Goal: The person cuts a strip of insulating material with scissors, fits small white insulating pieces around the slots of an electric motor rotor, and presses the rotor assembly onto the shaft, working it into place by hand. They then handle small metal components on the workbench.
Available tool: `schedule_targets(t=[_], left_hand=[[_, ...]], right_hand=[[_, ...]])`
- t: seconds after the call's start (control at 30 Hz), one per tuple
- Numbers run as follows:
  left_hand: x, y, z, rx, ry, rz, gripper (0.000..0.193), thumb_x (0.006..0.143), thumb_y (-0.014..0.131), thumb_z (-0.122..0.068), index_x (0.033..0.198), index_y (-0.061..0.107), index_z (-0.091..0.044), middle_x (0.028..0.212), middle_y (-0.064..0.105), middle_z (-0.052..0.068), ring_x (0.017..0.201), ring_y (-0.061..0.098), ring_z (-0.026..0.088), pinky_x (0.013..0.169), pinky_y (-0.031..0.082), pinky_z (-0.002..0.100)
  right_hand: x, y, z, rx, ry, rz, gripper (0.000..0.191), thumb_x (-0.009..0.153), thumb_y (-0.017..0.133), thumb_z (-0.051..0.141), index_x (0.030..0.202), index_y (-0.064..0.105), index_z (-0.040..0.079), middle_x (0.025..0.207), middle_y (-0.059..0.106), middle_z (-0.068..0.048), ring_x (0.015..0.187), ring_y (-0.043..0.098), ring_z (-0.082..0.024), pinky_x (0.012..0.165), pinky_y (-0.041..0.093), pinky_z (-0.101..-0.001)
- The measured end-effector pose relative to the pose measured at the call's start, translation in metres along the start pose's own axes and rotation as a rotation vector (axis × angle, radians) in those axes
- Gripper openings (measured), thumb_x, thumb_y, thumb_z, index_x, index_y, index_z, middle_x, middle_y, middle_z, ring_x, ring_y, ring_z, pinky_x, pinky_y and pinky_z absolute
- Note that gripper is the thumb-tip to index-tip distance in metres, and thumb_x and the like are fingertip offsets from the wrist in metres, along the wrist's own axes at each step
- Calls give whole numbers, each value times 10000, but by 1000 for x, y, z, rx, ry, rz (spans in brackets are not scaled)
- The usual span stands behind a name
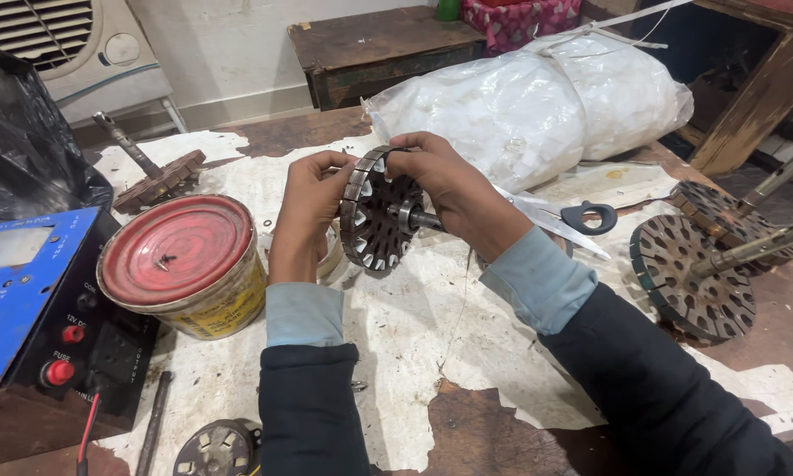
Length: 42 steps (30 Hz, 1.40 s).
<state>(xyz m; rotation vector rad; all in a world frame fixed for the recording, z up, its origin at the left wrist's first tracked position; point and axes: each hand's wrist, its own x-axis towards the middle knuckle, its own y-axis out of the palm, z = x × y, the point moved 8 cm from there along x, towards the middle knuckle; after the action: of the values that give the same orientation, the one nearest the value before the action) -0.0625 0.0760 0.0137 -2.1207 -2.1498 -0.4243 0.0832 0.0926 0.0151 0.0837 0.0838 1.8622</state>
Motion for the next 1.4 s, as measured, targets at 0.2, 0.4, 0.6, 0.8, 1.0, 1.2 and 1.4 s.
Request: schedule_targets(t=[0.2,0.4,0.6,0.8,1.0,1.2,1.4], left_hand=[[-3,7,8,-96,-84,84,136,915,720,-121,983,750,-7,799,726,48,662,657,114,571,539,266],[-6,6,7,-48,-147,176,154,886,736,-107,1002,756,-8,853,752,77,743,715,147,667,616,313],[-8,0,9,-21,-180,162,171,888,716,-102,1029,752,-13,891,762,90,781,734,159,700,621,320],[-2,0,12,34,-215,157,172,888,698,-89,1029,740,-1,902,760,97,803,745,178,709,643,335],[-1,-1,9,70,-209,200,177,914,673,-107,1010,722,33,926,768,127,800,773,186,718,665,334],[3,2,-2,201,-96,180,191,889,740,-116,976,698,50,858,742,106,733,759,174,701,664,331],[6,13,-6,164,-27,234,225,852,779,-122,969,681,43,800,704,77,677,721,134,688,655,348]], right_hand=[[2,-6,4,-40,-45,21,436,871,582,51,1296,597,-45,942,627,-47,744,579,-82,618,505,-216],[0,-1,3,-42,28,176,481,845,500,-6,1311,615,-2,813,634,-20,436,405,-20,359,368,-163],[-3,5,2,2,65,168,403,960,526,32,1361,551,-4,846,645,-56,491,555,-16,369,415,-144],[-5,17,11,264,7,213,439,867,468,-86,1301,463,-21,874,634,-133,499,579,-116,304,388,-194],[-7,26,23,404,-55,206,441,799,425,-150,1224,494,-53,1053,588,-176,799,692,-224,648,640,-295],[-14,21,32,473,-130,283,353,830,468,-178,1153,575,-85,1152,612,-151,911,672,-195,761,595,-233],[-10,11,29,482,-144,303,345,842,488,-192,1153,588,-82,1142,647,-141,983,688,-197,861,620,-274]])
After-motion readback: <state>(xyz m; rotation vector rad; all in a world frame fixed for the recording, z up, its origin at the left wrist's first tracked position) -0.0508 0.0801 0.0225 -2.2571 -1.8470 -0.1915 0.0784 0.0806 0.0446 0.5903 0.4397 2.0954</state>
